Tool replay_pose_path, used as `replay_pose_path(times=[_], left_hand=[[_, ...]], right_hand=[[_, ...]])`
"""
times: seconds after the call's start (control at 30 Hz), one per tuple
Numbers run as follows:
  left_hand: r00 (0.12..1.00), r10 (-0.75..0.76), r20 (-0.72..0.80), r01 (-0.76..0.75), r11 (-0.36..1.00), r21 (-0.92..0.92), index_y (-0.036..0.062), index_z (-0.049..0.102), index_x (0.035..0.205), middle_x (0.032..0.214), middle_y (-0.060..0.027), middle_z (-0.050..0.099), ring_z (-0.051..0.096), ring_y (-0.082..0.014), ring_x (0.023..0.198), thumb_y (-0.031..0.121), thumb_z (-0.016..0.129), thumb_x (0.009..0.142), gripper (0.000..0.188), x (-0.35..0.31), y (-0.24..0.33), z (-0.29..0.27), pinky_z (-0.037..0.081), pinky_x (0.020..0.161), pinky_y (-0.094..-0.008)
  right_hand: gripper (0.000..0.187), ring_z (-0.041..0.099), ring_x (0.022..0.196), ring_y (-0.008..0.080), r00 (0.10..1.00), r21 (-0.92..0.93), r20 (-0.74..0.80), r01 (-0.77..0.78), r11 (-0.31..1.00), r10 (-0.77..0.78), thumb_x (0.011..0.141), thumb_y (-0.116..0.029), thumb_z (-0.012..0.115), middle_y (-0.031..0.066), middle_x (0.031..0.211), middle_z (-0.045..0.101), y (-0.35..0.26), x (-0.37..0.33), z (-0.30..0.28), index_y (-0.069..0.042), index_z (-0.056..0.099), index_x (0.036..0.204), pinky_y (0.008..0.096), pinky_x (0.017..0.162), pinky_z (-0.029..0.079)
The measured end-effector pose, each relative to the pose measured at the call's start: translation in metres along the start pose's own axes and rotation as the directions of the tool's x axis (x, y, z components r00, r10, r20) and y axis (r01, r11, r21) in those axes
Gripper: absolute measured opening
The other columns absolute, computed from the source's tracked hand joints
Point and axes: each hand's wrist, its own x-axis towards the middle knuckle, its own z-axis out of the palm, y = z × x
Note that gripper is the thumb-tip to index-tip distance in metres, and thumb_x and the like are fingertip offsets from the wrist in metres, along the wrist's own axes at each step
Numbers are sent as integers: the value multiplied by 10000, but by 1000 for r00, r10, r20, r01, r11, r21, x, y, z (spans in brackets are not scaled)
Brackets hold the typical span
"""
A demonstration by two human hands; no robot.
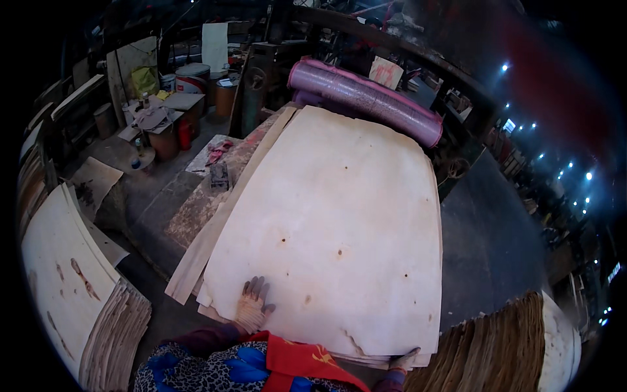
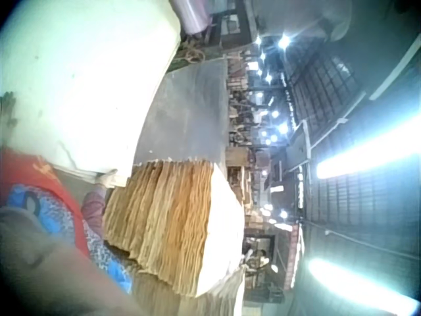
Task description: The person picks up thin wood veneer sheets from a stack and feeds them individually into a roller gluing machine.
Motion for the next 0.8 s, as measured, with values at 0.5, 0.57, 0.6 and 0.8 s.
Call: replay_pose_path(times=[0.5, 0.57, 0.6, 0.8], left_hand=[[998, -15, 64, 13, 1000, 26, 1, 363, 1205, 1304, -180, 272, 212, -337, 1231, 304, 568, 734, 596, 1, -2, 0, 148, 1030, -452], [998, -19, 68, 18, 1000, 23, 1, 365, 1204, 1304, -179, 273, 214, -336, 1230, 303, 568, 735, 594, 1, -2, 0, 151, 1029, -451], [998, -17, 68, 16, 1000, 17, 1, 365, 1204, 1304, -179, 273, 214, -336, 1230, 303, 568, 735, 594, 1, -2, 1, 152, 1028, -450], [997, -21, 72, 18, 999, 35, -2, 368, 1200, 1300, -177, 278, 217, -334, 1228, 299, 568, 734, 590, 0, -3, 2, 159, 1026, -446]], right_hand=[[633, 401, 1111, 248, 996, -70, 38, 77, 995, -75, 863, -520, 330, 105, 1279, 371, 15, 25, -18, -74, 283, 1309, 382, 956, 319], [625, 389, 1123, 246, 997, -143, 12, 76, 987, -75, 864, -519, 328, 96, 1287, 365, 12, 23, -16, -86, 280, 1312, 384, 960, 315], [621, 382, 1130, 245, 997, -122, 24, 81, 989, -78, 866, -517, 325, 94, 1291, 360, 14, 27, -20, -88, 279, 1313, 385, 962, 312], [592, 356, 1152, 240, 993, 62, 86, -83, 995, 77, 884, -490, 291, 90, 1307, 336, 4, 12, -5, -82, 272, 1313, 382, 973, 301]])
